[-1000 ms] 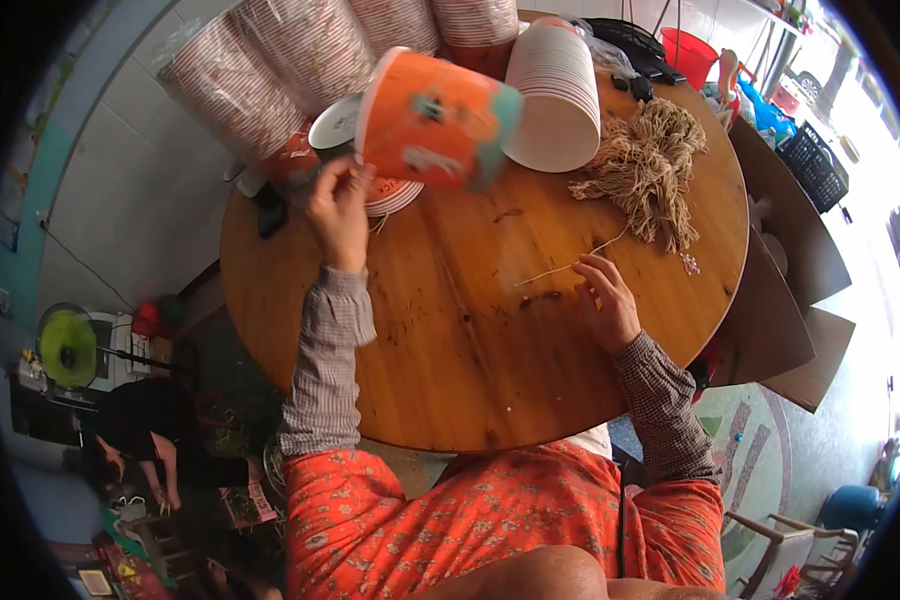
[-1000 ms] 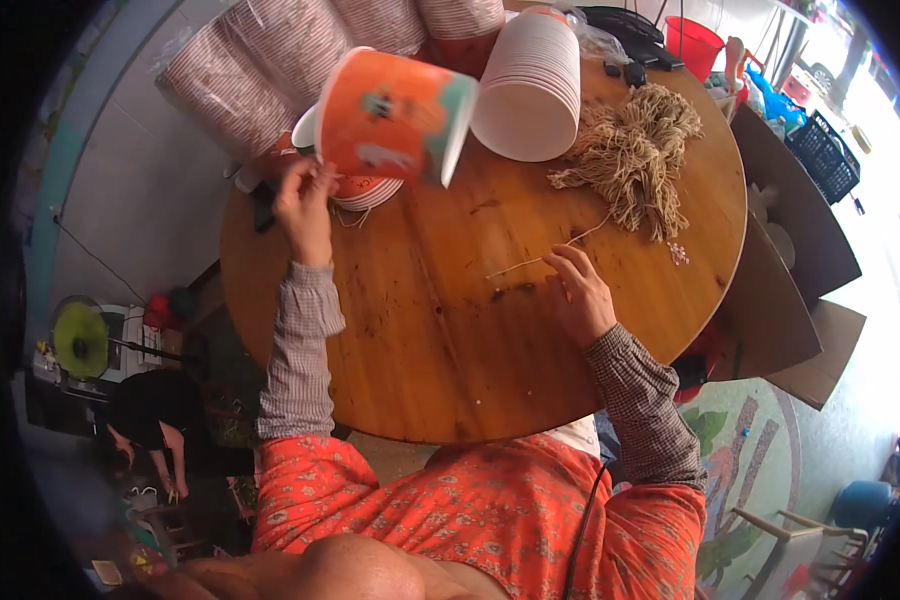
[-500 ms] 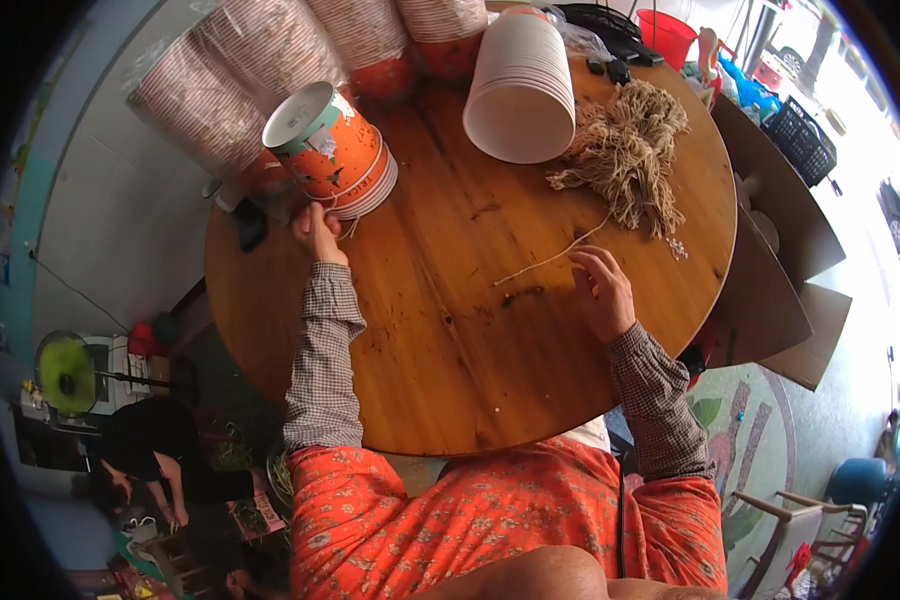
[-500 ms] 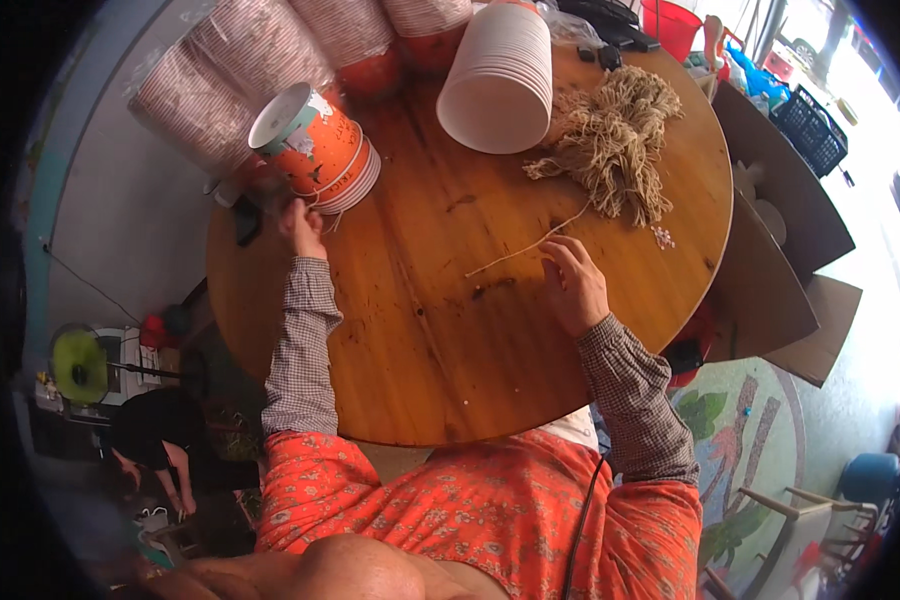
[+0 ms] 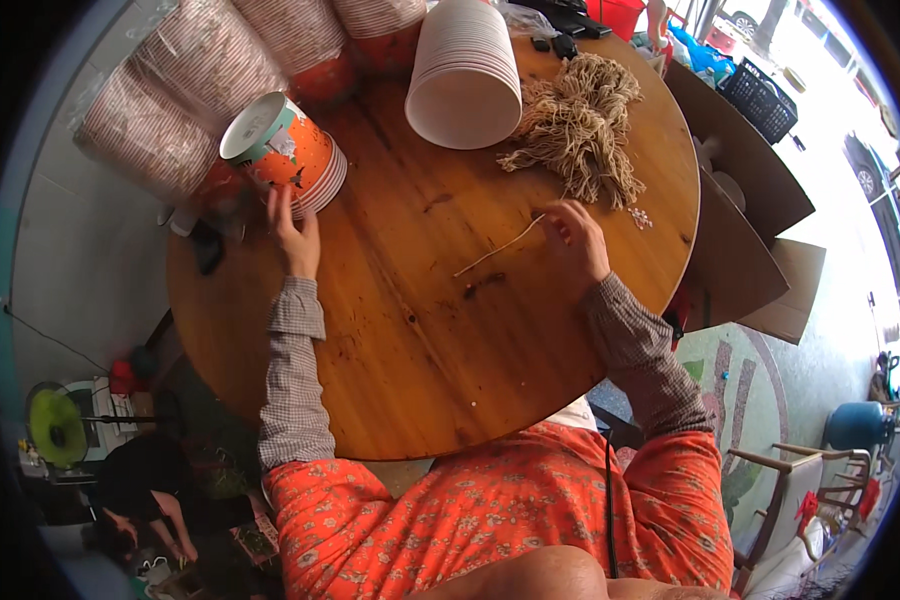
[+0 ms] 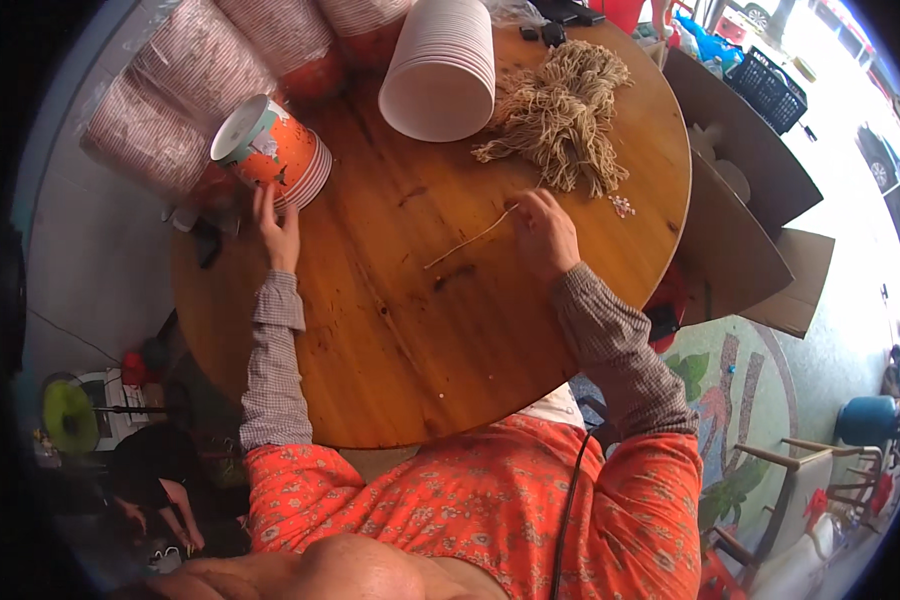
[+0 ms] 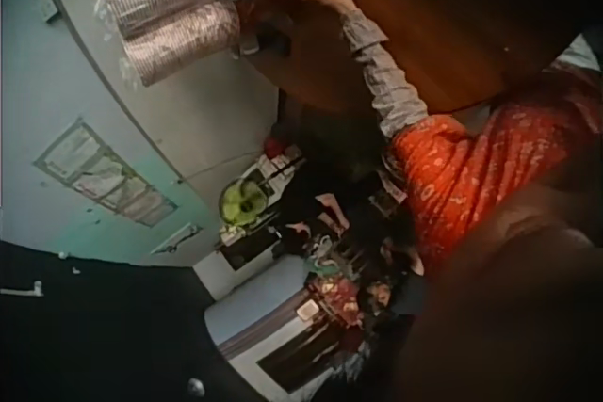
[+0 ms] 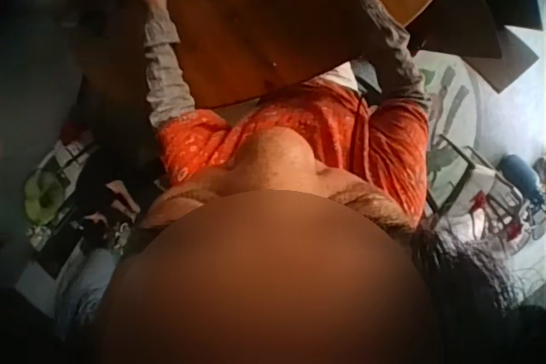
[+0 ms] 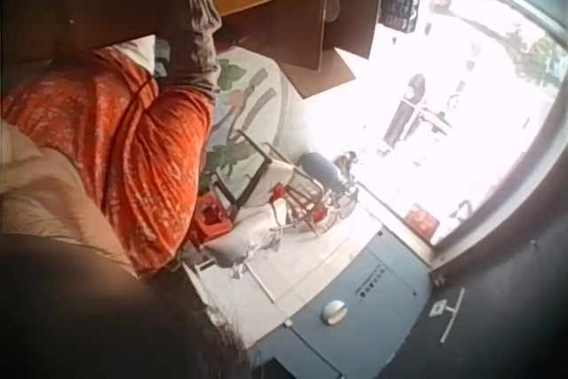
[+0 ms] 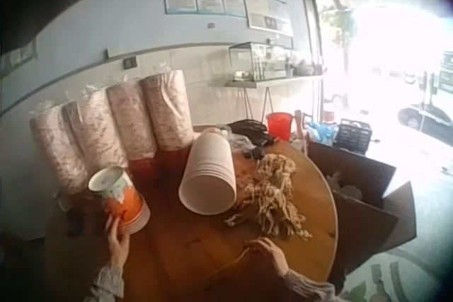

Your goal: Attaching yellow strings to small plastic buckets.

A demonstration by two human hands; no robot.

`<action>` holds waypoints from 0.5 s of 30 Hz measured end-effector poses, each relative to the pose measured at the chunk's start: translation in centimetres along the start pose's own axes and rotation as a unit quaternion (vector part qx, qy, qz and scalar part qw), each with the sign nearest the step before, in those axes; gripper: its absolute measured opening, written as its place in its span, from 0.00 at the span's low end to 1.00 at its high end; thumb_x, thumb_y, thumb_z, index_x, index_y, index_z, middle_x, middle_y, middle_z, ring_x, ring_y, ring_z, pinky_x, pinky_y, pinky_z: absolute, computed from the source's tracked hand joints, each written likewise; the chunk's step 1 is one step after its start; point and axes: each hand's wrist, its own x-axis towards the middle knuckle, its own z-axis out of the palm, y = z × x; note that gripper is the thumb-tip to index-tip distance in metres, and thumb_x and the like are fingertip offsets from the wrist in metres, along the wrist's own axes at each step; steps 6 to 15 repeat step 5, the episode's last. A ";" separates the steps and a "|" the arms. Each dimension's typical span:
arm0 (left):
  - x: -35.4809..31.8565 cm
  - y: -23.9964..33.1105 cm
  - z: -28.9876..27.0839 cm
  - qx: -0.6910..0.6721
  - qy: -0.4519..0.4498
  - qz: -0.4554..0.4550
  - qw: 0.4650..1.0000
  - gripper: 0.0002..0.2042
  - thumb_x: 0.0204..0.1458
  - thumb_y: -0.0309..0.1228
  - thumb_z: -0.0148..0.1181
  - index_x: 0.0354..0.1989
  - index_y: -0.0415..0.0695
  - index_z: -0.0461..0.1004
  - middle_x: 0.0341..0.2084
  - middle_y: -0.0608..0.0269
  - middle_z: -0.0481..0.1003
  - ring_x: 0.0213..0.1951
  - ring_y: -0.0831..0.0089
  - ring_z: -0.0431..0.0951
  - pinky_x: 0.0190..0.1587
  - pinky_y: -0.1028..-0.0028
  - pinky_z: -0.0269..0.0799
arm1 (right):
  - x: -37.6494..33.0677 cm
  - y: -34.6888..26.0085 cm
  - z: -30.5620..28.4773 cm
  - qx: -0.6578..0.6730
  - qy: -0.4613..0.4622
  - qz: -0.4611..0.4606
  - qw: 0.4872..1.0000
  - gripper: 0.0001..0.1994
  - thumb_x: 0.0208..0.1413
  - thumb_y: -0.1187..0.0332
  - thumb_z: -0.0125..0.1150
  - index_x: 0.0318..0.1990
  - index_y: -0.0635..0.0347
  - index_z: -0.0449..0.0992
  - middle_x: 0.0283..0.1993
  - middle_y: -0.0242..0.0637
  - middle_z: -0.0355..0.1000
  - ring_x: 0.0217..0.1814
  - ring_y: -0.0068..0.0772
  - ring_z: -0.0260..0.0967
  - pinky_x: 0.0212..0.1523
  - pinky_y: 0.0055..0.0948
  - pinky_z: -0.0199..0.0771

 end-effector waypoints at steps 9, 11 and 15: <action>-4.4 3.5 3.5 -0.094 -0.136 -0.091 0.982 0.18 0.51 0.24 0.58 0.53 0.39 0.72 0.52 0.49 0.72 0.56 0.56 0.69 0.61 0.62 0.62 | 5.9 2.7 0.3 -0.056 -0.026 -0.024 0.998 0.08 0.53 0.68 0.61 0.40 0.57 0.77 0.41 0.38 0.73 0.40 0.38 0.74 0.42 0.34 0.73; -4.4 3.5 3.5 -0.094 -0.136 -0.091 0.982 0.18 0.51 0.24 0.58 0.53 0.39 0.72 0.52 0.49 0.72 0.56 0.56 0.69 0.61 0.62 0.62 | 5.9 2.7 0.3 -0.056 -0.026 -0.024 0.998 0.08 0.53 0.68 0.61 0.40 0.57 0.77 0.41 0.38 0.73 0.40 0.38 0.74 0.42 0.34 0.73; -4.4 3.5 3.5 -0.094 -0.136 -0.091 0.982 0.18 0.51 0.24 0.58 0.53 0.39 0.72 0.52 0.49 0.72 0.56 0.56 0.69 0.61 0.62 0.62 | 5.9 2.7 0.3 -0.056 -0.026 -0.024 0.998 0.08 0.53 0.68 0.61 0.40 0.57 0.77 0.41 0.38 0.73 0.40 0.38 0.74 0.42 0.34 0.73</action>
